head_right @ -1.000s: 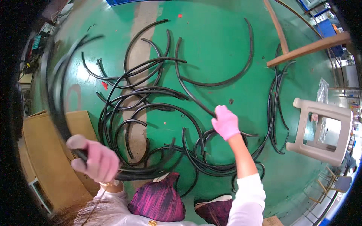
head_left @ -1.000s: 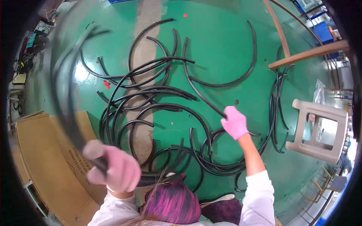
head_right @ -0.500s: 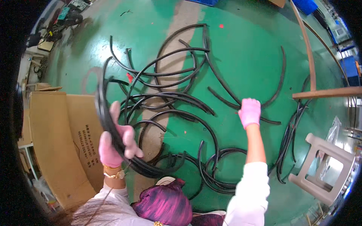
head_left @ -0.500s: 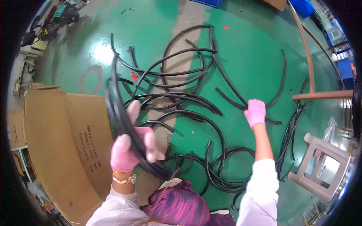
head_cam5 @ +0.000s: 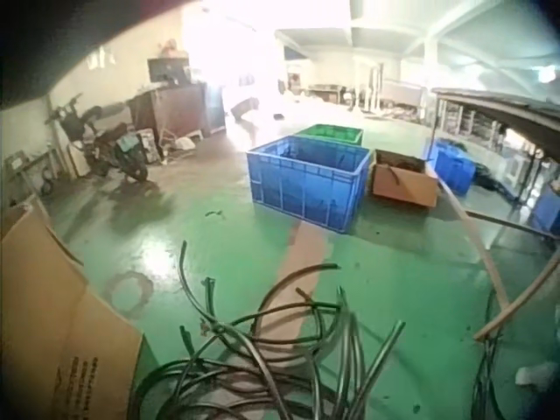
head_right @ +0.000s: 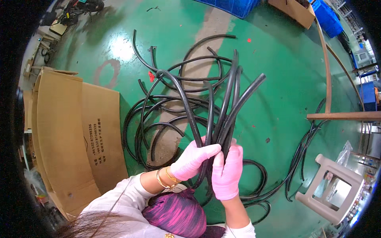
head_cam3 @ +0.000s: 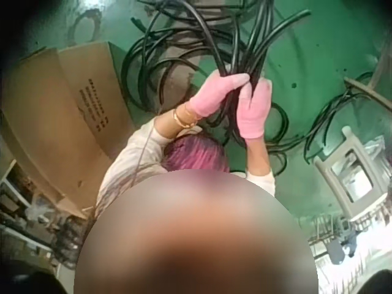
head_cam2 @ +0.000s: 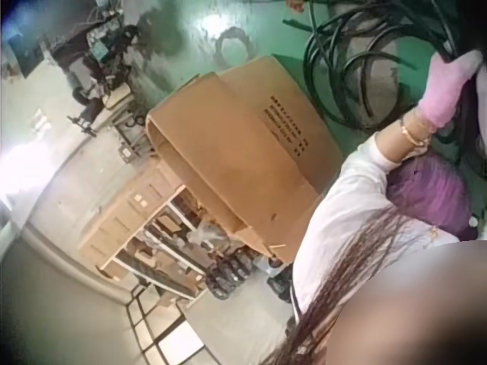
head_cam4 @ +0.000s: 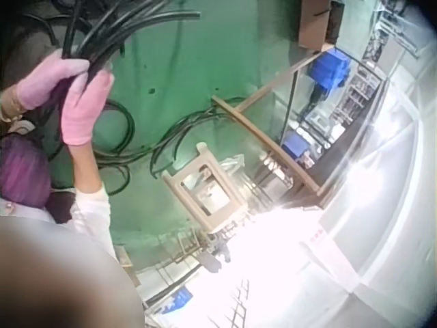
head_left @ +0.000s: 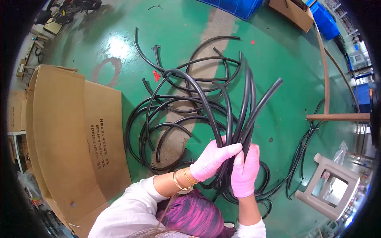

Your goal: Picking up black cables from the floor and coiling them into a cardboard box.

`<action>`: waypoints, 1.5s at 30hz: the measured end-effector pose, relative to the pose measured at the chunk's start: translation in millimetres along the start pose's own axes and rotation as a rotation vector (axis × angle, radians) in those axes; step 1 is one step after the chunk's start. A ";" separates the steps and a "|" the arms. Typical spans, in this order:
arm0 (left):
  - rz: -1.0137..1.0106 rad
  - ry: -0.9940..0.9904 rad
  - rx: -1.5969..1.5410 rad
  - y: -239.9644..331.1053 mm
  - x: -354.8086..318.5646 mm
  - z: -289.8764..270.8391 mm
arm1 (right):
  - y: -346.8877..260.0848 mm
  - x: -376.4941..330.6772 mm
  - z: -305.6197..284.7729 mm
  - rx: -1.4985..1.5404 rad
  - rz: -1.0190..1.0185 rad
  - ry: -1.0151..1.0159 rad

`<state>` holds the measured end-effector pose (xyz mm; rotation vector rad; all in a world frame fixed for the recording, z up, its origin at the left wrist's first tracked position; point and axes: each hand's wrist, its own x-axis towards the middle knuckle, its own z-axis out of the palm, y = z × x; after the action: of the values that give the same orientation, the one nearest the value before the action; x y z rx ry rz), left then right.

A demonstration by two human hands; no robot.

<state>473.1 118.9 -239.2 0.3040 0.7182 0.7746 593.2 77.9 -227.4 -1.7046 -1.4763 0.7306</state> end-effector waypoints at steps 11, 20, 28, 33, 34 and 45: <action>-0.069 -0.107 0.140 27.9 -8.3 16.3 | 12.7 -34.4 -24.4 0.496 0.434 -0.311; 0.924 0.510 1.910 129.2 96.6 -131.0 | 15.1 -49.9 -118.1 1.061 0.136 -0.285; 0.853 0.645 1.792 171.1 119.1 -245.4 | -25.5 -74.9 -157.8 0.675 0.122 0.220; 0.636 0.437 2.388 211.4 166.8 -264.3 | -15.3 -82.6 -153.5 0.776 0.206 0.345; 0.253 0.395 2.581 212.6 171.7 -266.1 | -14.4 -84.1 -152.9 0.771 0.204 0.356; 0.254 -0.093 2.618 181.0 151.8 -245.9 | 21.0 -106.1 -148.2 0.730 0.190 0.216</action>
<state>283.4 352.3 -399.6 2.7405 1.2086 -0.4888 707.5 -53.0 -168.4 -1.3007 -0.7598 0.9988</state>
